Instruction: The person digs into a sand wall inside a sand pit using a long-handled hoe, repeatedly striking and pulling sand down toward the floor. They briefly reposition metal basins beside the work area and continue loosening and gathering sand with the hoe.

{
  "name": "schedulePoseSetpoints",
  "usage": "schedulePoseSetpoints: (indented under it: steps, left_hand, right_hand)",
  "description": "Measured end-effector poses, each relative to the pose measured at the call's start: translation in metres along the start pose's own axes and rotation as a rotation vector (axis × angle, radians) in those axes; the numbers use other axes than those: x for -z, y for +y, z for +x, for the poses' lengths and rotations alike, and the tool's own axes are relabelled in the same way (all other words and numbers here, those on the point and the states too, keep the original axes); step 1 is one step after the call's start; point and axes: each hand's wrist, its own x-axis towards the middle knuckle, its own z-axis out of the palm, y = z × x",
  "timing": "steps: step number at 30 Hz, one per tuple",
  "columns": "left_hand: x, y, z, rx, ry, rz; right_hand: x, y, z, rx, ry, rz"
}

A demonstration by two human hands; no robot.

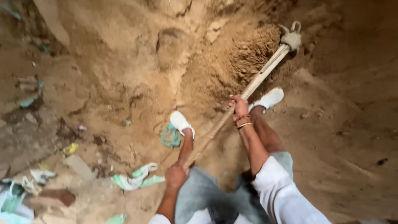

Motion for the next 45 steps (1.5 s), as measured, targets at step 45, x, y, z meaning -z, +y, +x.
schedulePoseSetpoints:
  steps: [45]
  left_hand:
    - [0.104,0.078,-0.062,0.184,0.081,-0.458]
  right_hand:
    - [-0.112,0.053,-0.136,0.184,-0.248,-0.532]
